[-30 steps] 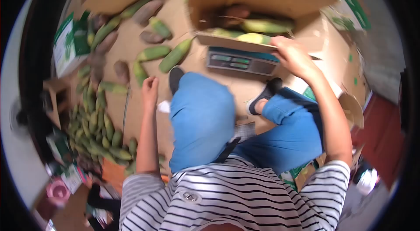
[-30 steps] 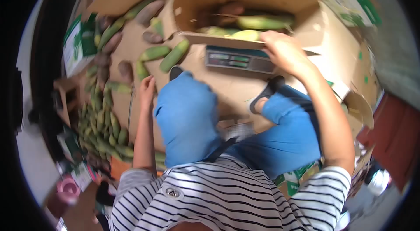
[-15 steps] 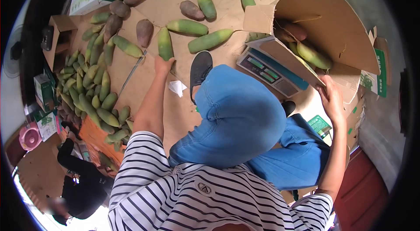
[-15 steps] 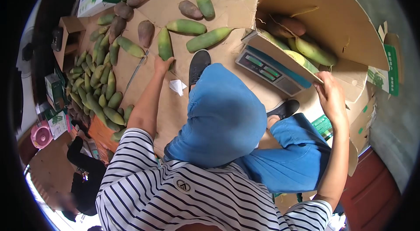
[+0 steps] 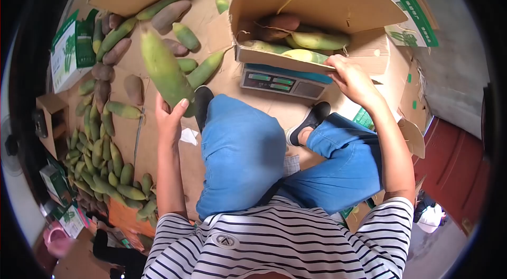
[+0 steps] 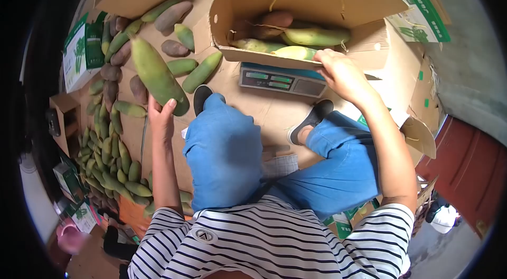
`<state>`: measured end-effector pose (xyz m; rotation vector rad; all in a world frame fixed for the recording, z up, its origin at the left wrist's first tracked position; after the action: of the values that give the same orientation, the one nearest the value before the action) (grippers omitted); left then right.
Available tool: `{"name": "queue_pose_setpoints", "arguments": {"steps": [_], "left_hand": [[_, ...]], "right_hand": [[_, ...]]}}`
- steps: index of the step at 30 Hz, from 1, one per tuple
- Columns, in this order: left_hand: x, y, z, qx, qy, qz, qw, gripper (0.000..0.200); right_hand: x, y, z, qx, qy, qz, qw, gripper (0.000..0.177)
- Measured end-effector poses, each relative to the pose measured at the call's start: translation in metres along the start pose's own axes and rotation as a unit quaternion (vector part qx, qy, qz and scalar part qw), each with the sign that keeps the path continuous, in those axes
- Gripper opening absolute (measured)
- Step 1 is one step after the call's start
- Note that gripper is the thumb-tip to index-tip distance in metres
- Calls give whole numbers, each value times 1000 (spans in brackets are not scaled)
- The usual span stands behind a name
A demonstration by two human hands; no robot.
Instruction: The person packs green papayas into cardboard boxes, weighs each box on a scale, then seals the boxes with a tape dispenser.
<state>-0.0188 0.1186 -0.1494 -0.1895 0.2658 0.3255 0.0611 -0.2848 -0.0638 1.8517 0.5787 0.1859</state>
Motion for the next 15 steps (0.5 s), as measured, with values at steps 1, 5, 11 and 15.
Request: {"name": "queue_pose_setpoints", "arguments": {"steps": [1, 5, 11, 15], "left_hand": [[2, -26, 38, 42, -60, -37, 997, 71], [12, -127, 132, 170, -270, -135, 938, 75], [30, -182, 133, 361, -409, -215, 810, 56], [42, -101, 81, 338, -308, -36, 889, 37]], "right_hand": [[0, 0, 1, 2, 0, 9, 1000, 20], [-2, 0, 0, 7, 9, 29, 1000, 17], [-5, -4, 5, -27, -6, 0, 1000, 16], [-4, 0, 3, 13, 16, 9, 1000, 17]]}}
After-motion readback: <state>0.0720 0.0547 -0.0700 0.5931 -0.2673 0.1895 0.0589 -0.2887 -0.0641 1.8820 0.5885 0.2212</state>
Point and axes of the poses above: each hand's wrist, its own x-axis towards the middle knuckle, its own y-axis out of the back of the hand, z = x × y, the point moved 4 cm from there along x, towards the middle knuckle, and after that the axes turned 5 degrees about z, right-handed, at the moved point
